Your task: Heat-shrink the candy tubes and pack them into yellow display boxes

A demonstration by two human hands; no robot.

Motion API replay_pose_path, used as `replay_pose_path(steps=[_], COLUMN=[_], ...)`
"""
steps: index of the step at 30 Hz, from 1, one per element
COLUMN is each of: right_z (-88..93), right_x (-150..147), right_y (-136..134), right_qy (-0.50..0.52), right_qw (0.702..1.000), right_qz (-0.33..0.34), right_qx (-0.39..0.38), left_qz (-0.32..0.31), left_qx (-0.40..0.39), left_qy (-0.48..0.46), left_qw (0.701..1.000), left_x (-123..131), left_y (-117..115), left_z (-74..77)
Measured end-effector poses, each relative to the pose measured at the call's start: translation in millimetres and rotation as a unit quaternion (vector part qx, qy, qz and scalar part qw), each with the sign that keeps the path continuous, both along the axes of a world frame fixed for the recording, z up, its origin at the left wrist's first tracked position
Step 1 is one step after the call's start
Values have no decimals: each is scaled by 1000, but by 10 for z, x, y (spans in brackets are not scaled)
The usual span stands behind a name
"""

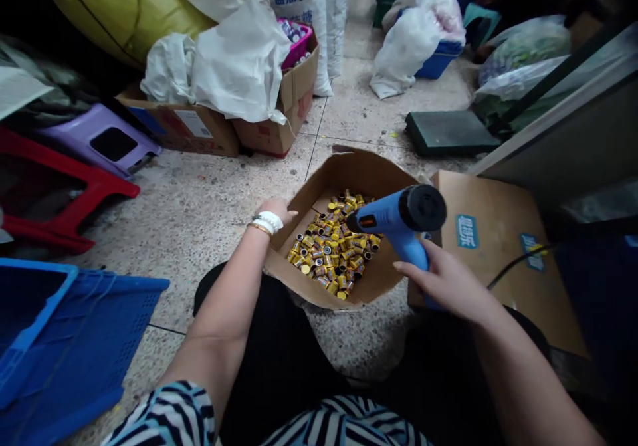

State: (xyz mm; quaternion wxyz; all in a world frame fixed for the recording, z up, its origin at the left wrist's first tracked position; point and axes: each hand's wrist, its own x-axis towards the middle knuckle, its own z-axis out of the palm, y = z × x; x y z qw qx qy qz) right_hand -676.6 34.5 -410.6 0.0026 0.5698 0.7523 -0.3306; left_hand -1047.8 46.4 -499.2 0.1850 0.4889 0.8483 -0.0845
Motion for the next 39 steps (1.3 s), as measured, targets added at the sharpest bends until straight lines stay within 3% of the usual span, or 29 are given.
replay_pose_path(steps=[3,7,12,14,17,21,23,26,30,32,34,36,39], right_z=[-85,-389,-712,-765,-804,-790,-732,-609,-450,-377,-322,-305,-379], right_x=[-233,-635,-1073,-1153,-1219,-1266,-1193,-888,-379,-237,-205,-264,-440], right_y=[36,69,62,48,14,-58,-106,-186,-199,-108,50,242,501], right_qy=[-34,-57,-67,-15,82,62,34,12,-31,-68,-96,-92,-89], right_qw=[996,983,992,992,962,960,962,978,998,997,994,995,996], right_qz=[79,171,107,93,65,75,103,117,41,21,34,49,17], right_qx=[11,-22,-7,-88,-253,-261,-249,-171,-47,5,30,-3,-21], left_qz=[-3,26,14,4,5,20,32,41,-15,-23,-3,33,80], left_qx=[-46,-33,-4,2,20,66,97,177,275,253,165,84,85], left_qy=[10,35,25,10,-2,-11,-2,5,-9,-1,-7,-21,-23], left_qw=[999,999,1000,1000,1000,998,995,983,961,967,986,996,993], left_x=[-45,-268,-287,-266,-274,-296,-250,-82,117,101,6,-129,-315], left_y=[-212,-456,-592,-620,-645,-612,-571,-504,-398,-321,-232,-146,-57], left_z=[-9,25,51,62,57,49,116,317,466,390,242,85,-70])
